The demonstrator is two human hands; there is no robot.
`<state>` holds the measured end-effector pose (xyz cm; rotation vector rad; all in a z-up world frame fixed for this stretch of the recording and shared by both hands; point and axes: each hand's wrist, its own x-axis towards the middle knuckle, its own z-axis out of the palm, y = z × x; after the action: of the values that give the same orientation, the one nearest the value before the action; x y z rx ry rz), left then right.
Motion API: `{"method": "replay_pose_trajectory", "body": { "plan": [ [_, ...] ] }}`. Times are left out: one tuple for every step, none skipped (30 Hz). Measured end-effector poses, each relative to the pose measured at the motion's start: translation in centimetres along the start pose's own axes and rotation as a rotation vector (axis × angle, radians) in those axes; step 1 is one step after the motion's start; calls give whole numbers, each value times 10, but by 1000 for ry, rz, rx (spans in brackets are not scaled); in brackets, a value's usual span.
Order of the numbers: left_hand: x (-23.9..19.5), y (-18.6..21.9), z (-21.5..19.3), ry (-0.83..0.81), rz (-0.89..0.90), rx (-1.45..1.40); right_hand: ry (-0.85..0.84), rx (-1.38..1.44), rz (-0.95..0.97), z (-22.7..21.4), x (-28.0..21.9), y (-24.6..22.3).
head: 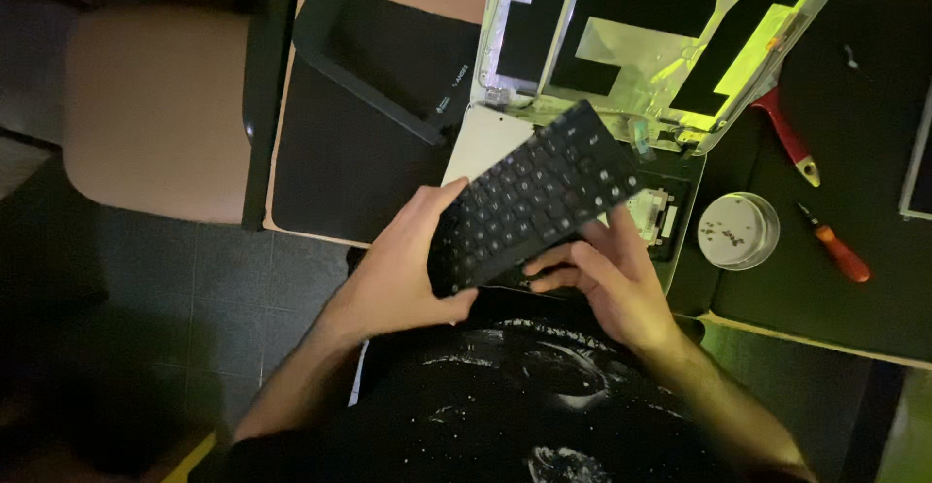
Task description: The person uses a screwdriver to remove screws from a laptop's internal hard drive assembly. They then place a metal cover plate over the drive bay and press it into place.
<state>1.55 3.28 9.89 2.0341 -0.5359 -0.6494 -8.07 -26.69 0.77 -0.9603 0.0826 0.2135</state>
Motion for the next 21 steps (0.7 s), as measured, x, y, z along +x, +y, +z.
{"method": "replay_pose_trajectory", "body": {
  "plan": [
    [-1,-5,2,-3,-2,-1,2,2,2,1,1,-5],
    [-1,-10,4,16,-25,-75,33,-145,29,1,3,-10],
    [-1,-16,6,34,-48,-150,63,-291,56,2,5,-15],
    [-2,-18,6,36,-52,-152,61,-291,60,8,5,-19],
    [-4,-21,5,49,-31,-226,54,-344,89,15,5,-22],
    [-6,-24,4,65,-11,-297,43,-396,117,21,5,-25],
    [-8,-30,5,68,-15,-297,39,-394,120,28,8,-28],
    [-9,-36,6,88,21,-365,10,-473,123,34,12,-31],
    [-10,-41,7,109,59,-434,-19,-551,126,41,16,-34],
    [-11,-52,9,113,57,-433,-23,-551,127,44,21,-35],
    [-11,-62,10,125,102,-506,-73,-548,119,48,26,-35],
    [-11,-72,12,136,147,-580,-121,-545,111,52,31,-36],
    [-12,-73,12,138,145,-580,-122,-544,113,56,36,-38],
    [-11,-73,11,133,169,-610,-148,-579,103,60,41,-40],
    [-11,-74,11,128,193,-639,-173,-613,93,65,46,-43],
    [-11,-78,12,131,191,-638,-177,-611,94,63,50,-37],
    [-10,-83,12,127,207,-679,-173,-609,88,61,54,-31],
    [-10,-87,13,124,222,-720,-170,-607,83,59,58,-25],
    [-12,-95,14,128,219,-719,-174,-604,85,59,57,-23],
    [-14,-103,16,156,214,-732,-122,-596,45,59,57,-21],
    [-17,-110,17,184,208,-745,-71,-587,6,59,57,-20]
  ]
}}
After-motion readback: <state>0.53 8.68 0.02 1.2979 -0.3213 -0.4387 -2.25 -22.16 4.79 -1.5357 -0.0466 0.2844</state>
